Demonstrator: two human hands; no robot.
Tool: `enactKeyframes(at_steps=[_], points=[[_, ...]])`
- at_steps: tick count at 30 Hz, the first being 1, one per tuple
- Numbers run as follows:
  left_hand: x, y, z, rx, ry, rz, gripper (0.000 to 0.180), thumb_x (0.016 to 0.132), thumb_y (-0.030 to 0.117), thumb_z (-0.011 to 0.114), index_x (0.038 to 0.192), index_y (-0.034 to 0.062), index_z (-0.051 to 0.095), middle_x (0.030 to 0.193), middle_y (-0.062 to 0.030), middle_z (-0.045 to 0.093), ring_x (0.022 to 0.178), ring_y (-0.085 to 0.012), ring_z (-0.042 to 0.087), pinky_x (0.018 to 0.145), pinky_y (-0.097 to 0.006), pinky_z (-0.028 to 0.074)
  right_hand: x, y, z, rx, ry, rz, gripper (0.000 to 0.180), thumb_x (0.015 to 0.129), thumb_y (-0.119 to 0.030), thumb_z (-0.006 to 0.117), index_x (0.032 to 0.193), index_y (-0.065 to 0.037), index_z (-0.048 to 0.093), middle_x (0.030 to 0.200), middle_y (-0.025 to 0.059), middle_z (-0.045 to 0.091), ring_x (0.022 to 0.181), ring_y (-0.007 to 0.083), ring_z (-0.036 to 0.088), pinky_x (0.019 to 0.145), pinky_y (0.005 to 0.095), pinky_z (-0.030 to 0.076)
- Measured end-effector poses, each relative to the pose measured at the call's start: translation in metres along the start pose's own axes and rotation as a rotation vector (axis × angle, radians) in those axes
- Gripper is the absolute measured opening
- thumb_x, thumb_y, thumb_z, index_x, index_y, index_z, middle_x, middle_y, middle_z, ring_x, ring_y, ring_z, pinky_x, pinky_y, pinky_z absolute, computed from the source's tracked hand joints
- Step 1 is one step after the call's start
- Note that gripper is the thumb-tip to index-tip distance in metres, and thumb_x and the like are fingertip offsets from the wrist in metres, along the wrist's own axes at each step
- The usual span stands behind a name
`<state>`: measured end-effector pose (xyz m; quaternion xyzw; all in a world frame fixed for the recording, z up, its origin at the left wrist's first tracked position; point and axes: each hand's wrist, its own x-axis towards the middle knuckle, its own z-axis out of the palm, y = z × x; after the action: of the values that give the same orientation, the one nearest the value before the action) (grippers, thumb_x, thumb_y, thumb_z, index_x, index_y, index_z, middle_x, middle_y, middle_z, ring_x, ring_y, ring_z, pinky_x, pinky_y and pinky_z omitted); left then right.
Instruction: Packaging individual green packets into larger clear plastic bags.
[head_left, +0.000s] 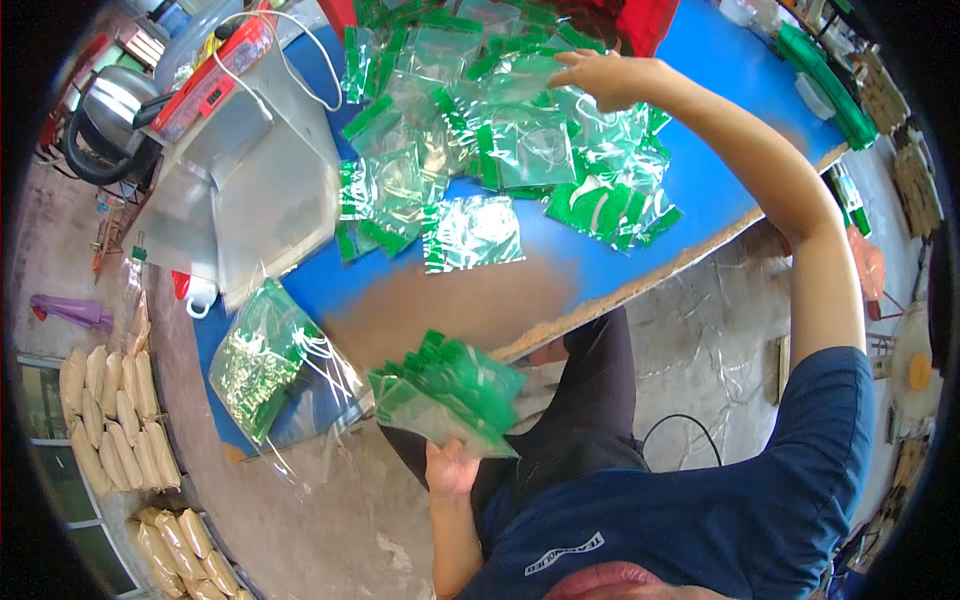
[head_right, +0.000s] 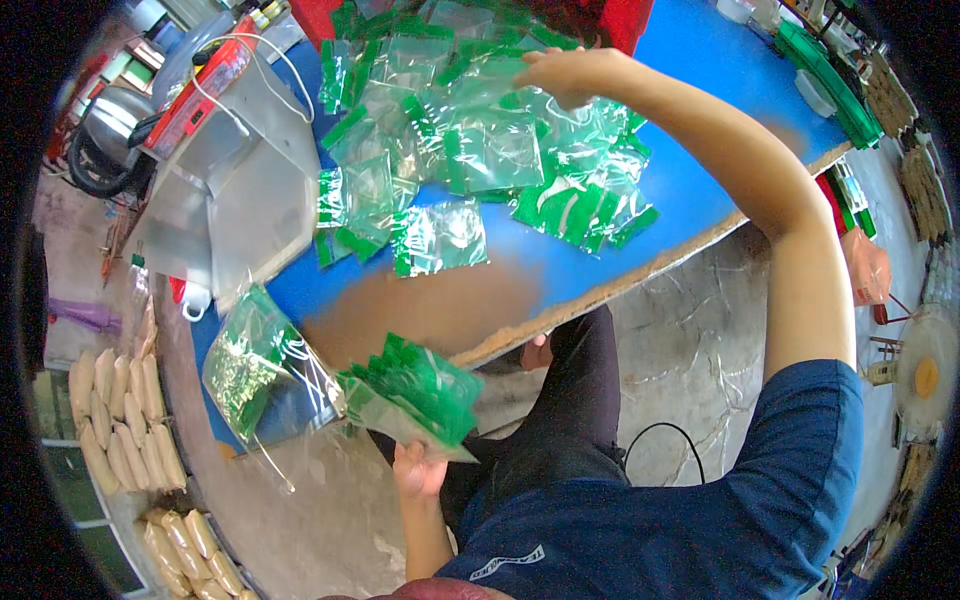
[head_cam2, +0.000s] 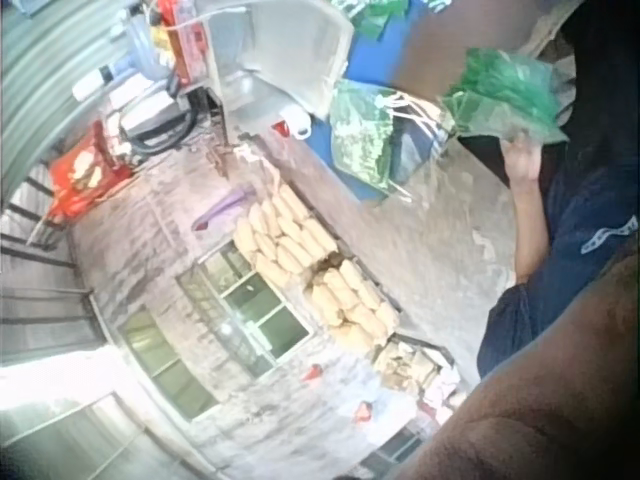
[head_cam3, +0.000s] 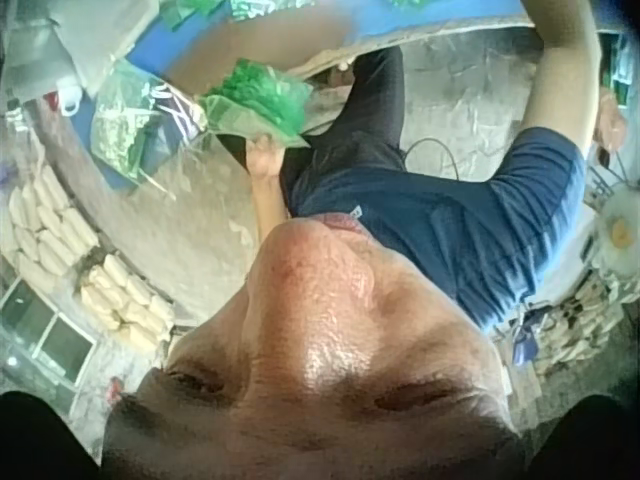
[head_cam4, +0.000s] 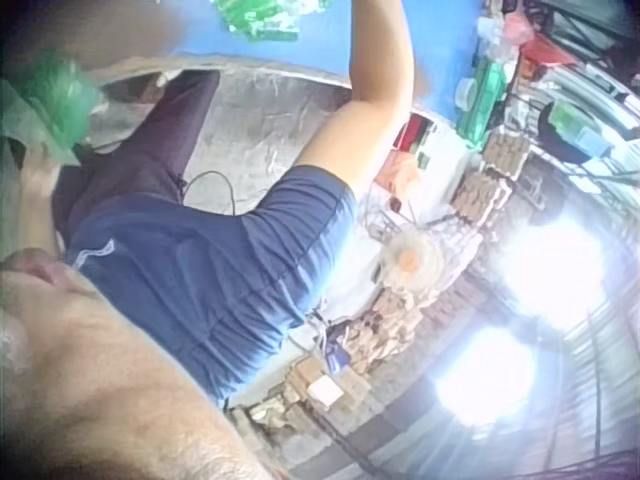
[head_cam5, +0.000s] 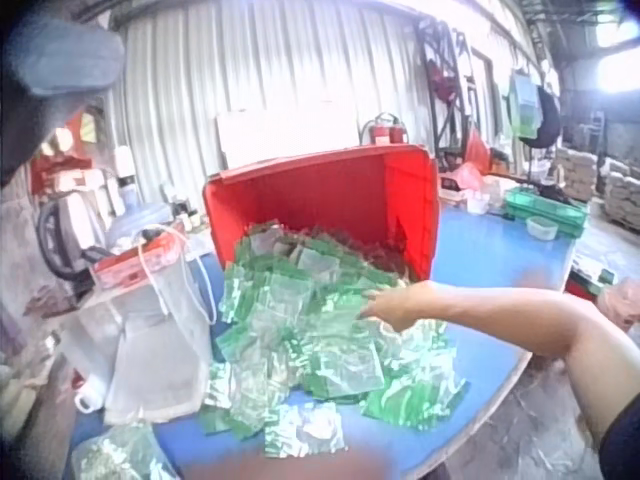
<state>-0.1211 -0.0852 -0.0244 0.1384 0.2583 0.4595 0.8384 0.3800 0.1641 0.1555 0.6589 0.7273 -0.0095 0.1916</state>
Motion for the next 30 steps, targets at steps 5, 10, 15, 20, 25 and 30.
enactKeyframes(at_steps=[5, 10, 15, 20, 25, 30], points=[[0.001, -0.001, -0.011, -0.024, -0.022, -0.004, 0.072, 0.082, 0.008, 0.076, 0.145, 0.0045, 0.041, 0.138, -0.01, 0.055, 0.129, -0.0313, 0.052, 0.11, -0.051, 0.04, 0.032, -0.017, 0.024, 0.234, 0.259, 0.212, 0.072, 0.087, -0.047, 0.058, 0.15, -0.017, 0.041, 0.159, 0.018, 0.029, 0.145, 0.0446, 0.028, 0.108, 0.0686, 0.031], [-0.006, 0.003, -0.006, 0.011, 0.005, -0.002, 0.07, 0.083, 0.006, 0.072, 0.145, 0.0043, 0.04, 0.139, -0.0109, 0.055, 0.129, -0.0309, 0.053, 0.111, -0.05, 0.04, 0.031, -0.151, 0.13, 0.441, 0.713, 0.456, 0.1, 0.083, -0.077, 0.048, 0.157, -0.013, 0.028, 0.161, 0.0295, 0.016, 0.148, 0.0533, 0.007, 0.116, 0.069, 0.003], [-0.011, 0.005, -0.018, 0.014, 0.048, 0.007, 0.069, 0.083, 0.009, 0.074, 0.144, 0.0041, 0.043, 0.137, -0.0104, 0.056, 0.127, -0.0301, 0.054, 0.109, -0.048, 0.044, 0.015, -0.183, 0.1, 0.592, 0.761, 0.451, 0.091, 0.087, -0.071, 0.052, 0.153, -0.009, 0.033, 0.157, 0.0308, 0.024, 0.146, 0.0534, 0.015, 0.113, 0.0713, 0.011], [-0.032, 0.016, -0.016, 0.041, 0.04, 0.089, 0.069, 0.081, 0.012, 0.077, 0.142, 0.0049, 0.046, 0.135, -0.0094, 0.058, 0.124, -0.0297, 0.056, 0.107, -0.048, 0.045, -0.091, -0.212, 0.058, 0.692, 0.655, 0.226, 0.071, 0.091, -0.055, 0.061, 0.136, -0.001, 0.052, 0.135, 0.0272, 0.051, 0.126, 0.0453, 0.048, 0.107, 0.0526, 0.037], [-0.022, 0.009, -0.03, -0.007, 0.033, 0.102, 0.065, 0.08, 0.008, 0.077, 0.139, 0.005, 0.048, 0.131, -0.009, 0.059, 0.122, -0.0295, 0.057, 0.105, -0.049, 0.046, -0.18, -0.246, 0.132, 0.292, 0.67, 0.007, 0.079, 0.078, -0.048, 0.078, 0.136, -0.002, 0.053, 0.149, 0.0212, 0.04, 0.136, 0.0412, 0.039, 0.109, 0.0552, 0.034], [-0.019, 0.028, -0.009, 0.382, -0.229, 0.166, 0.061, 0.079, 0.005, 0.079, 0.134, 0.0043, 0.053, 0.133, -0.009, 0.059, 0.116, -0.0268, 0.061, 0.102, -0.044, 0.048, -0.194, -0.226, 0.129, 0.473, 0.962, -0.334, 0.036, 0.082, -0.007, 0.064, 0.118, -0.006, 0.065, 0.098, 0.0089, 0.07, 0.089, 0.0289, 0.067, 0.077, 0.0395, 0.052]])
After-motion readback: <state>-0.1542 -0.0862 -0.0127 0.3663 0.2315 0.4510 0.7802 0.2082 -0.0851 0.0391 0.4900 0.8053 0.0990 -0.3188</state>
